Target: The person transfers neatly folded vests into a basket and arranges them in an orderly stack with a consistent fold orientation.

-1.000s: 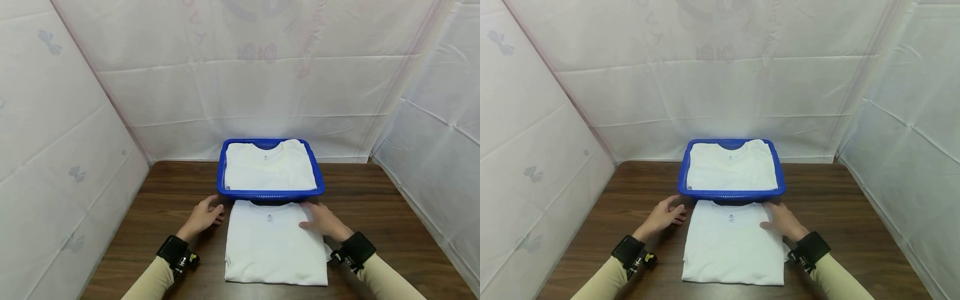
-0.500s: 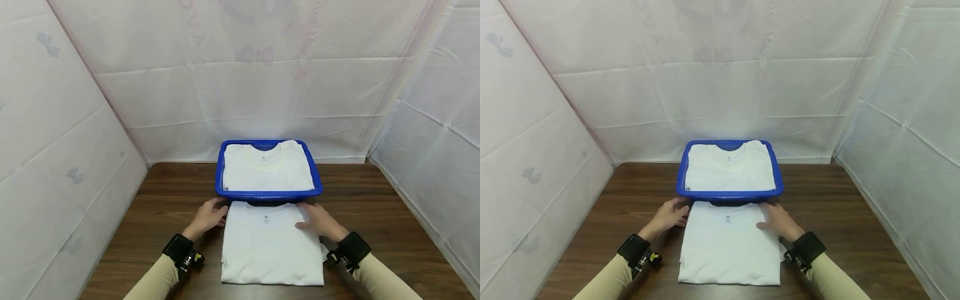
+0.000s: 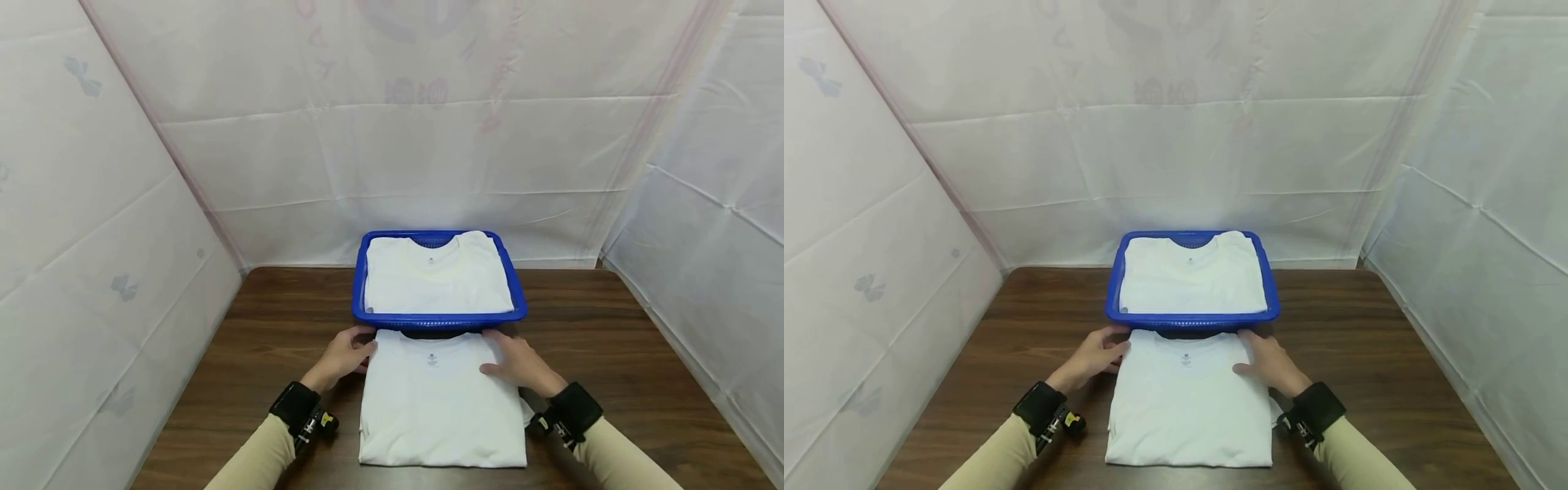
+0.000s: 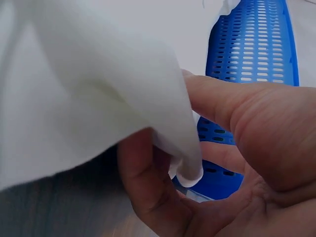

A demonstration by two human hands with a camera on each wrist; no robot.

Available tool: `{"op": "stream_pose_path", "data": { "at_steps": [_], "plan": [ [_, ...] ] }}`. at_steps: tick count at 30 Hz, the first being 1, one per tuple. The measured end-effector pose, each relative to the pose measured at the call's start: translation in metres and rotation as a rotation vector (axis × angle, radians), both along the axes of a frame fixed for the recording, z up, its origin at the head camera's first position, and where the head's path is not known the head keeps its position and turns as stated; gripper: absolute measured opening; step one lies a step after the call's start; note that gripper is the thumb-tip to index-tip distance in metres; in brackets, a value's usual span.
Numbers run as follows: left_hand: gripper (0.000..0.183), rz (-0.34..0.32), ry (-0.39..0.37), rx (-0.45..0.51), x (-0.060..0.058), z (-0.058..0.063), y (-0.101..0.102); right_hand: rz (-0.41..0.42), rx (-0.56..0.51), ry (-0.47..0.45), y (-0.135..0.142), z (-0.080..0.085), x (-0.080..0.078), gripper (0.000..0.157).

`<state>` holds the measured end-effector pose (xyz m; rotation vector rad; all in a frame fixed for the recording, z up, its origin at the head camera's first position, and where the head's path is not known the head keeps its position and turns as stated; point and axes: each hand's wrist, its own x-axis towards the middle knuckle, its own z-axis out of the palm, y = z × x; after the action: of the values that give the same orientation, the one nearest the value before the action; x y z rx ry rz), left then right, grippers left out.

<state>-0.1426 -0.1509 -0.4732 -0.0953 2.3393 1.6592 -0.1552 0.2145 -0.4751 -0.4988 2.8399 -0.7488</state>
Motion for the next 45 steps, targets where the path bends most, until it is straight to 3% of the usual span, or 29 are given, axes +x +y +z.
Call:
{"op": "stream_pose_path", "data": {
  "at_steps": [4, 14, 22, 28, 35, 40, 45],
  "plan": [
    [0.042, -0.011, -0.001, 0.030, 0.000, 0.000, -0.002, -0.002, -0.031, 0.013, 0.000, -0.001, 0.000, 0.067],
    [0.037, -0.106, 0.133, 0.023, 0.005, -0.006, -0.006, 0.045, -0.122, 0.043, 0.003, 0.003, 0.001, 0.044],
    [0.028, -0.272, 0.113, 0.025, 0.009, -0.001, -0.013, 0.198, -0.132, 0.113, 0.014, 0.005, 0.007, 0.046],
    [0.034, -0.402, 0.140, -0.047, 0.012, 0.001, -0.018, 0.228, -0.132, 0.032, 0.023, 0.006, 0.012, 0.048],
    [0.057, -0.398, 0.082, 0.012, 0.014, -0.004, -0.021, 0.189, -0.109, -0.049, 0.023, 0.007, 0.010, 0.050],
    [0.060, -0.386, 0.120, -0.020, 0.015, -0.007, -0.020, 0.169, -0.075, -0.105, 0.023, 0.005, 0.007, 0.056],
    [0.060, -0.355, 0.096, -0.017, 0.013, -0.012, -0.020, 0.167, -0.061, -0.116, 0.026, 0.000, 0.004, 0.064]
  ]
}}
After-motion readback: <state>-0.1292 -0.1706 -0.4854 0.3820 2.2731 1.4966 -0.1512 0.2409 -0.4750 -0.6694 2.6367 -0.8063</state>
